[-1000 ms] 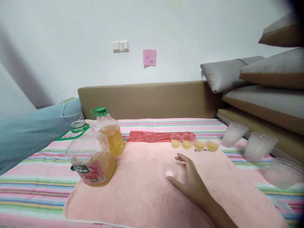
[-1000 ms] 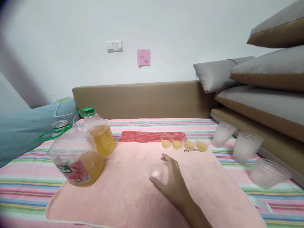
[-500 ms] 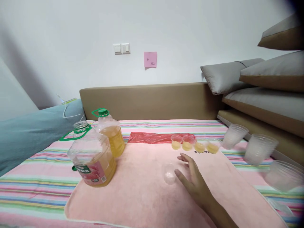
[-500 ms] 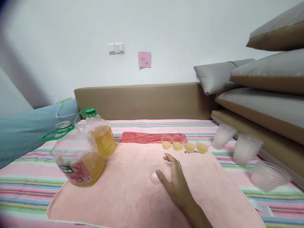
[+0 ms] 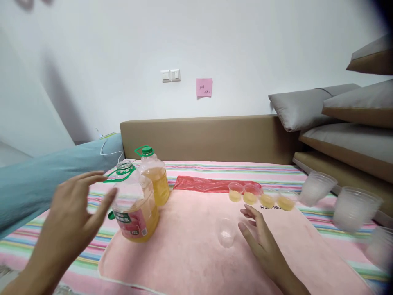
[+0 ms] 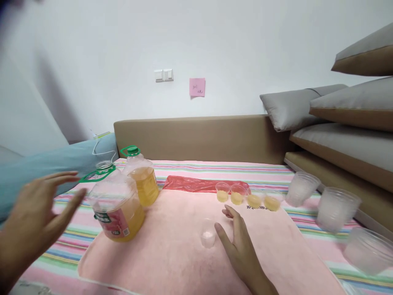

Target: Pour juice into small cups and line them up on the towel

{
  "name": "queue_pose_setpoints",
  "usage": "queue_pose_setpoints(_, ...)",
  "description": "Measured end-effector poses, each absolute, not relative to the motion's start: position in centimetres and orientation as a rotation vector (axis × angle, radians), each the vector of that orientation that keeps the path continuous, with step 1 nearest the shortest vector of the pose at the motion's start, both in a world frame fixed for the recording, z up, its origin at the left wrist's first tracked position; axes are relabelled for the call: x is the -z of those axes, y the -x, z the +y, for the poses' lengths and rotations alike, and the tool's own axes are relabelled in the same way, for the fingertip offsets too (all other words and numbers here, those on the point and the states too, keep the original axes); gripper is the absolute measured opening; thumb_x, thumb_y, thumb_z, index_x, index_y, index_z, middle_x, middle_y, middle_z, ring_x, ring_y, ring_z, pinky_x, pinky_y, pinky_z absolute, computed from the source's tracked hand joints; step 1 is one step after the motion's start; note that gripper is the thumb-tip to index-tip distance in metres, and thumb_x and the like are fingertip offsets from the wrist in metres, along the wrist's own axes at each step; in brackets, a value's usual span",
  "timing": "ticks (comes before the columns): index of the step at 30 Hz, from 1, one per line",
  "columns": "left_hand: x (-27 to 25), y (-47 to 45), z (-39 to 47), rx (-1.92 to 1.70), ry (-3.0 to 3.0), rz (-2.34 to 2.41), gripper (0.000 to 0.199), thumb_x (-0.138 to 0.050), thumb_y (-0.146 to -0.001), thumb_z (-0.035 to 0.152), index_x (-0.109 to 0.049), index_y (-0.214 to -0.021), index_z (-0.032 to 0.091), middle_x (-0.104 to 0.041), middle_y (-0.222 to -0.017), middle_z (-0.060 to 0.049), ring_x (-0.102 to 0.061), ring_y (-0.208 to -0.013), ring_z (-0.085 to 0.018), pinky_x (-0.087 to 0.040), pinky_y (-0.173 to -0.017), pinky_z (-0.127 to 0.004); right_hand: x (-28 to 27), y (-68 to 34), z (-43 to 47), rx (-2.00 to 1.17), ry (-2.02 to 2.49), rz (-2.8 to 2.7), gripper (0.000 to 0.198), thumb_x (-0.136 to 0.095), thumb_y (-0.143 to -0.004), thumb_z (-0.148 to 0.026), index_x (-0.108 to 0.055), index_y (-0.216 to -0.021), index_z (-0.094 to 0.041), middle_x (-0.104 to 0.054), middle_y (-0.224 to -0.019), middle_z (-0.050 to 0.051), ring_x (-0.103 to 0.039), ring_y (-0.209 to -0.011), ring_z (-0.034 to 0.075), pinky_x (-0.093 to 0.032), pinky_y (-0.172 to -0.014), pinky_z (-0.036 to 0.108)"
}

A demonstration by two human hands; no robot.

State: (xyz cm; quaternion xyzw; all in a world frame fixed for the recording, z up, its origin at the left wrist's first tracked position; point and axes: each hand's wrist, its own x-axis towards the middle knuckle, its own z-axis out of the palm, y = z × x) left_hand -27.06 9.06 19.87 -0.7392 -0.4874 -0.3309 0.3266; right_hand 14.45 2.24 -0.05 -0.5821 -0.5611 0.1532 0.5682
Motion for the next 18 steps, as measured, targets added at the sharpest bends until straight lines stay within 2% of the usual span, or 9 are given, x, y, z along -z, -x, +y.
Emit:
queue_pose_setpoints(2, -19.8, 25.6, 10.6, 0.755, 1.925, -1.254, 0.059, -0.031, -0.102, 0.062, -0.055, -0.128, 0.015, -0.067, -0.122, -0.017, -0.061, -0.117, -0.037, -0.045, -0.098, -0.048, 0.0, -14.6, 2.2, -0.384, 1.381, -1.298, 0.054, -0.052, -0.103, -0.068, -0.042, -0.143, -0.032, -0.049, -0.142, 0.008, -0.048, -0.128, 0.029, -0.042, -0.106, 0.054)
queue_pose_setpoints(5, -20.4, 23.9, 11.3, 0.547, 1.900, -1.299, 0.040, -0.033, -0.105, 0.049, -0.059, -0.115, 0.021, -0.074, -0.113, -0.010, -0.067, -0.104, -0.032, -0.039, -0.086, -0.042, 0.1, -14.8, 2.3, -0.386, 1.389, -1.290, 0.055, -0.053, -0.103, -0.067, -0.042, -0.143, -0.031, -0.049, -0.142, 0.009, -0.048, -0.128, 0.029, -0.042, -0.107, 0.054)
queue_pose_setpoints(8, -21.8, 23.3, 11.1, 0.363, 1.989, -1.452, 0.036, -0.033, -0.107, 0.045, -0.051, -0.120, 0.017, -0.074, -0.112, -0.011, -0.068, -0.098, -0.029, -0.034, -0.083, -0.037, 0.4, -15.1, 2.6, -0.379, 1.384, -1.291, 0.056, -0.053, -0.102, -0.067, -0.042, -0.143, -0.030, -0.050, -0.140, 0.010, -0.049, -0.128, 0.030, -0.042, -0.107, 0.055)
queue_pose_setpoints(10, -22.7, 23.4, 11.0, 0.299, 2.026, -1.537, 0.036, -0.033, -0.107, 0.047, -0.050, -0.115, 0.016, -0.072, -0.106, -0.011, -0.065, -0.098, -0.029, -0.032, -0.078, -0.033, 0.5, -15.3, 2.7, -0.372, 1.374, -1.290, 0.056, -0.053, -0.102, -0.067, -0.041, -0.143, -0.030, -0.050, -0.140, 0.010, -0.049, -0.128, 0.030, -0.042, -0.107, 0.056)
queue_pose_setpoints(12, -23.3, 24.0, 11.2, 0.299, 2.047, -1.554, 0.034, -0.036, -0.105, 0.048, -0.052, -0.096, 0.019, -0.067, -0.096, -0.008, -0.060, -0.097, -0.028, -0.031, -0.075, -0.030, 0.6, -15.4, 2.9, -0.363, 1.367, -1.288, 0.056, -0.053, -0.103, -0.066, -0.040, -0.144, -0.030, -0.051, -0.139, 0.010, -0.050, -0.127, 0.030, -0.042, -0.106, 0.055)
queue_pose_setpoints(14, -23.6, 24.7, 11.7, 0.317, 2.117, -1.533, 0.036, -0.042, -0.103, 0.047, -0.046, -0.077, 0.022, -0.060, -0.085, -0.004, -0.055, -0.089, -0.024, -0.030, -0.073, -0.028, 0.6, -15.6, 3.0, -0.354, 1.363, -1.287, 0.055, -0.054, -0.104, -0.064, -0.041, -0.144, -0.030, -0.051, -0.138, 0.009, -0.051, -0.125, 0.029, -0.042, -0.106, 0.053)
queue_pose_setpoints(18, -24.4, 26.4, 13.1, 0.407, 2.289, -1.579, 0.039, -0.053, -0.096, 0.043, -0.035, -0.068, 0.023, -0.038, -0.065, 0.006, -0.041, -0.066, -0.015, -0.028, -0.066, -0.023, 0.6, -15.7, 3.2, -0.360, 1.358, -1.279, 0.052, -0.054, -0.104, -0.063, -0.042, -0.142, -0.030, -0.053, -0.135, 0.009, -0.054, -0.121, 0.029, -0.044, -0.104, 0.052)
